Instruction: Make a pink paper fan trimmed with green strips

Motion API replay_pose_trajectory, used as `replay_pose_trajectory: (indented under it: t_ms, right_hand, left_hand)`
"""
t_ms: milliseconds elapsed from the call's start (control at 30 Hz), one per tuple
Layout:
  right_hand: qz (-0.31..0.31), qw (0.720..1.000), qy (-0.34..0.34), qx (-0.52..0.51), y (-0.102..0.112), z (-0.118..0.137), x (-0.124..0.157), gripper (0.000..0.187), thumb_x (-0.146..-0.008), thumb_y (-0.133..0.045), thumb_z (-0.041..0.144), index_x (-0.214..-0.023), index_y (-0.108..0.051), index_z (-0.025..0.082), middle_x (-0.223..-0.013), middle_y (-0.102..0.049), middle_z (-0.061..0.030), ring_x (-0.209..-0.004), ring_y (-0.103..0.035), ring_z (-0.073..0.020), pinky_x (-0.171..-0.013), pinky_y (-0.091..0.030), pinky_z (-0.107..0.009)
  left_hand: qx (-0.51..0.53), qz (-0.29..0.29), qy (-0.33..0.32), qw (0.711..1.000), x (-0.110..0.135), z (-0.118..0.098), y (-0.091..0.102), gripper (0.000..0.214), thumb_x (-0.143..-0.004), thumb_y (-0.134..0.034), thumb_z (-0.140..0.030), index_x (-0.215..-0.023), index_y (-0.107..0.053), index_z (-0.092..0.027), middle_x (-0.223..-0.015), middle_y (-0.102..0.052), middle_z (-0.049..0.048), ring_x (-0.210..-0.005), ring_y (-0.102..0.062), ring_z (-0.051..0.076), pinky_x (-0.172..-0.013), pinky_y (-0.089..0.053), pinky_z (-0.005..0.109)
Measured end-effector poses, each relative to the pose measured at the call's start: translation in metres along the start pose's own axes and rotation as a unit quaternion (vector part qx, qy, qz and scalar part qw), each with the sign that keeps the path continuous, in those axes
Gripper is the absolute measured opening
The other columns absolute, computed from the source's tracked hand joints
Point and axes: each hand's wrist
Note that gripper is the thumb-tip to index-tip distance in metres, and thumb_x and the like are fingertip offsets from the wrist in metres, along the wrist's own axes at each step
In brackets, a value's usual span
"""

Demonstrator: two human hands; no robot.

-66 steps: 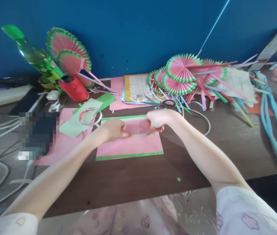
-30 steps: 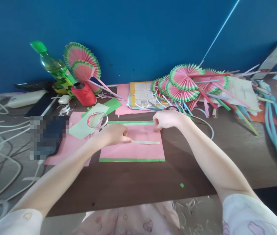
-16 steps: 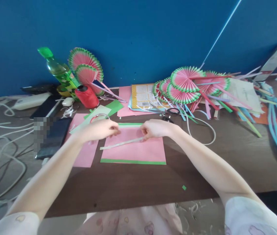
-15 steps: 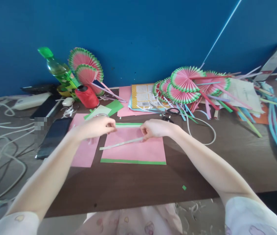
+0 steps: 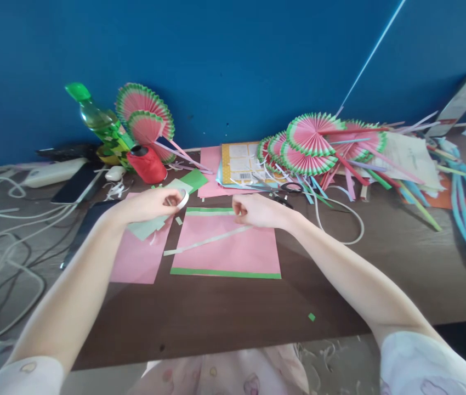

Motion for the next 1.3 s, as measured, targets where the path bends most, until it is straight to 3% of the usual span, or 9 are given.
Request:
replay_pose_trajectory:
  t_ms: [100, 233, 333, 433, 700, 1000, 1067, 1167, 1300]
  right_hand:
    - [-0.086, 0.994, 0.046, -0.052, -0.005, 0.005, -0.001, 0.006, -0.077, -0.052, 0.025, -0.078, -0.052, 0.019, -0.068, -0.057, 0.0012, -0.061, -0.052, -0.0118, -0.059, -0.039, -0.024]
    - [-0.241, 0.955, 0.135, -0.105, -0.018, 0.017, -0.001, 0.009, -0.080, -0.054, 0.023, -0.088, -0.057, 0.020, -0.088, -0.060, -0.0042, -0.078, -0.058, -0.0153, -0.068, -0.047, -0.029]
    - [-0.299, 0.931, 0.184, -0.098, -0.029, 0.022, 0.000, 0.021, -0.082, -0.055, 0.022, -0.103, -0.058, 0.023, -0.106, -0.058, -0.0071, -0.097, -0.058, -0.0190, -0.081, -0.050, -0.035]
    - [-0.316, 0.923, 0.208, -0.061, -0.036, 0.022, -0.001, 0.030, -0.083, -0.055, 0.022, -0.113, -0.056, 0.027, -0.112, -0.057, -0.0073, -0.107, -0.055, -0.0214, -0.090, -0.048, -0.040]
    - [-0.342, 0.907, 0.245, -0.010, -0.040, 0.018, -0.004, 0.034, -0.087, -0.049, 0.016, -0.118, -0.057, 0.029, -0.110, -0.056, -0.0083, -0.107, -0.053, -0.0207, -0.090, -0.048, -0.043]
    - [-0.364, 0.893, 0.260, -0.046, -0.041, 0.019, -0.003, 0.013, -0.085, -0.052, 0.016, -0.087, -0.062, 0.024, -0.094, -0.060, -0.0055, -0.093, -0.057, -0.0194, -0.080, -0.051, -0.039]
    - [-0.355, 0.901, 0.237, -0.078, -0.040, 0.020, -0.002, 0.012, -0.084, -0.053, 0.018, -0.090, -0.061, 0.025, -0.094, -0.060, -0.0052, -0.093, -0.057, -0.0197, -0.078, -0.052, -0.038]
    - [-0.343, 0.912, 0.204, -0.097, -0.038, 0.019, -0.002, 0.024, -0.085, -0.051, 0.020, -0.107, -0.059, 0.027, -0.105, -0.057, -0.0065, -0.095, -0.057, -0.0198, -0.080, -0.052, -0.039]
    - [-0.325, 0.914, 0.241, -0.039, -0.037, 0.016, -0.004, 0.031, -0.087, -0.047, 0.018, -0.112, -0.059, 0.029, -0.108, -0.055, -0.0079, -0.104, -0.054, -0.0215, -0.087, -0.049, -0.041]
  left_hand:
    - [0.176, -0.030, -0.021, 0.984, 0.002, -0.012, -0.001, 0.021, -0.075, -0.055, -0.031, -0.092, -0.055, -0.019, -0.078, -0.069, 0.0008, -0.069, -0.063, 0.015, -0.069, -0.046, 0.027]
    - [0.445, -0.012, -0.049, 0.894, 0.000, -0.035, -0.020, 0.025, -0.076, -0.061, -0.030, -0.095, -0.051, -0.016, -0.073, -0.069, 0.0044, -0.074, -0.066, 0.018, -0.078, -0.048, 0.035]
    - [0.546, 0.016, 0.001, 0.837, -0.002, -0.050, -0.036, 0.020, -0.077, -0.058, -0.021, -0.095, -0.052, -0.015, -0.077, -0.069, 0.0066, -0.073, -0.066, 0.018, -0.080, -0.048, 0.038]
    - [0.583, 0.024, 0.017, 0.812, 0.001, -0.058, -0.044, 0.023, -0.076, -0.055, -0.010, -0.098, -0.050, -0.014, -0.080, -0.069, 0.0068, -0.073, -0.065, 0.015, -0.079, -0.048, 0.034]
    - [0.551, 0.012, -0.034, 0.834, 0.002, -0.058, -0.047, 0.036, -0.065, -0.057, -0.002, -0.098, -0.050, -0.014, -0.067, -0.064, -0.0010, -0.061, -0.059, 0.010, -0.069, -0.045, 0.027]
    - [0.536, 0.011, -0.065, 0.842, -0.002, -0.052, -0.054, 0.040, -0.064, -0.060, -0.008, -0.102, -0.050, -0.014, -0.070, -0.064, 0.0001, -0.064, -0.059, 0.011, -0.070, -0.044, 0.029]
    - [0.535, 0.008, -0.060, 0.843, 0.000, -0.055, -0.053, 0.039, -0.065, -0.060, -0.010, -0.102, -0.050, -0.014, -0.074, -0.065, 0.0023, -0.065, -0.059, 0.012, -0.070, -0.044, 0.030]
    - [0.528, -0.001, -0.059, 0.847, 0.000, -0.056, -0.054, 0.040, -0.064, -0.061, -0.010, -0.102, -0.050, -0.014, -0.073, -0.066, 0.0029, -0.064, -0.058, 0.012, -0.067, -0.043, 0.029]
    - [0.506, -0.016, -0.062, 0.860, -0.004, -0.052, -0.059, 0.037, -0.063, -0.059, -0.008, -0.098, -0.049, -0.016, -0.064, -0.060, -0.0022, -0.060, -0.054, 0.010, -0.062, -0.040, 0.026]
Point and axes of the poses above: each hand's wrist, its own x-axis away from the middle knuckle, its own y-axis out of the back of the hand, z = x × y
